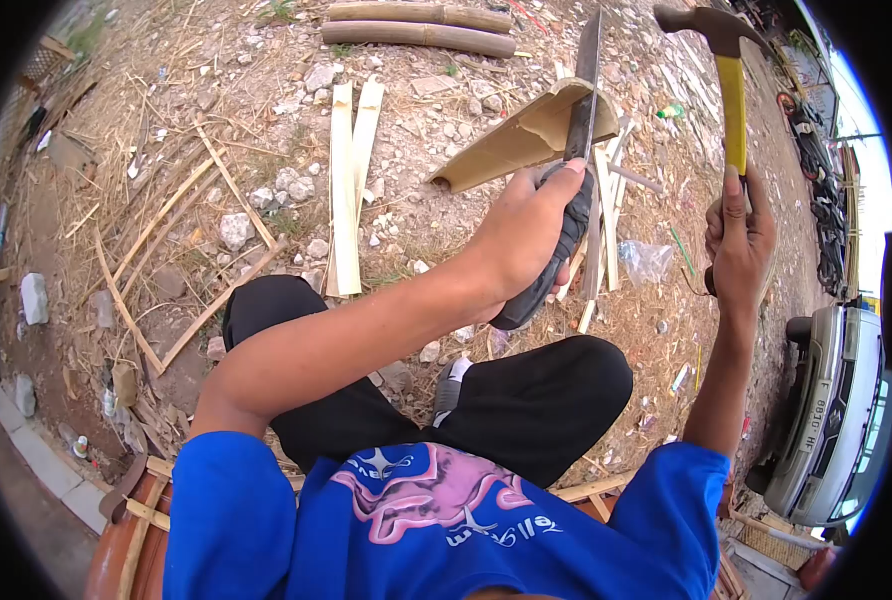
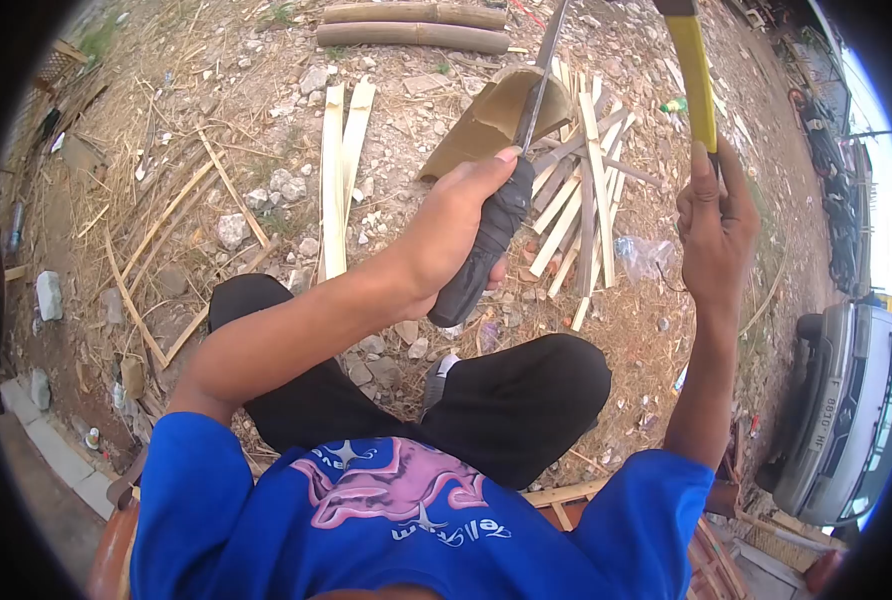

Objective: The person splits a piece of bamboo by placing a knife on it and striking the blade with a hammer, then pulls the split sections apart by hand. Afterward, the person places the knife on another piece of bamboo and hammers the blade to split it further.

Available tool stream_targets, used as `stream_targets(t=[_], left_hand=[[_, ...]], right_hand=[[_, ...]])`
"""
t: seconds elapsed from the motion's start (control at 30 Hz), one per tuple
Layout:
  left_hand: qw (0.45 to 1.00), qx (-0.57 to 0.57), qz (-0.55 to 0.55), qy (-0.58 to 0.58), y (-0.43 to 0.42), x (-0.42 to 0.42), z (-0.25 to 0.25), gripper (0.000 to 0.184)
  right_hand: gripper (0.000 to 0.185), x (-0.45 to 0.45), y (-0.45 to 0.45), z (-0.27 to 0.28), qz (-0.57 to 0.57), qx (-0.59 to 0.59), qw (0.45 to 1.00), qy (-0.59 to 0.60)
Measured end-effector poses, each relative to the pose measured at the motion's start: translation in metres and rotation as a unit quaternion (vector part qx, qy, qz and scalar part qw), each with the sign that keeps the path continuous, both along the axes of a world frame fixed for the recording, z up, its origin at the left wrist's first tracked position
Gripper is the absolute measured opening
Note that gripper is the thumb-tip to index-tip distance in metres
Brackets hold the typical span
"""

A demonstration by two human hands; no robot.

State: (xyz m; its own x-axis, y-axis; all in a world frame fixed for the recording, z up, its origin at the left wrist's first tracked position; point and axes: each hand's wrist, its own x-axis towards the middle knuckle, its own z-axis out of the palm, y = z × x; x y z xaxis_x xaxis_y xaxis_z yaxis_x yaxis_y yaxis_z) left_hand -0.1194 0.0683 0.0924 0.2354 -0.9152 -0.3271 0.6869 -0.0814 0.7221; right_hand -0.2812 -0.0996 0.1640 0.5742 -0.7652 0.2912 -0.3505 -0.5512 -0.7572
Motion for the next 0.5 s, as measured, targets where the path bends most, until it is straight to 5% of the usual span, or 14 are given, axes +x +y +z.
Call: stream_targets(t=[0.07,0.2,0.43,0.5], left_hand=[[1.0,0.013,0.004,0.006,0.0,0.0,0.001,0.04],[1.0,0.016,0.008,0.012,0.001,0.002,0.001,0.041],[1.0,0.021,0.012,0.01,-0.001,0.007,0.001,0.042],[1.0,0.02,0.007,0.005,-0.002,0.007,0.002,0.042]], right_hand=[[0.044,0.001,0.001,-0.001,0.012,0.021,0.997,-0.078],[0.046,-0.001,-0.006,-0.049,-0.008,-0.053,0.992,0.114],[0.042,0.018,-0.003,0.033,0.046,-0.029,0.986,-0.158],[0.042,0.025,-0.012,0.001,0.025,-0.057,0.977,-0.206]])
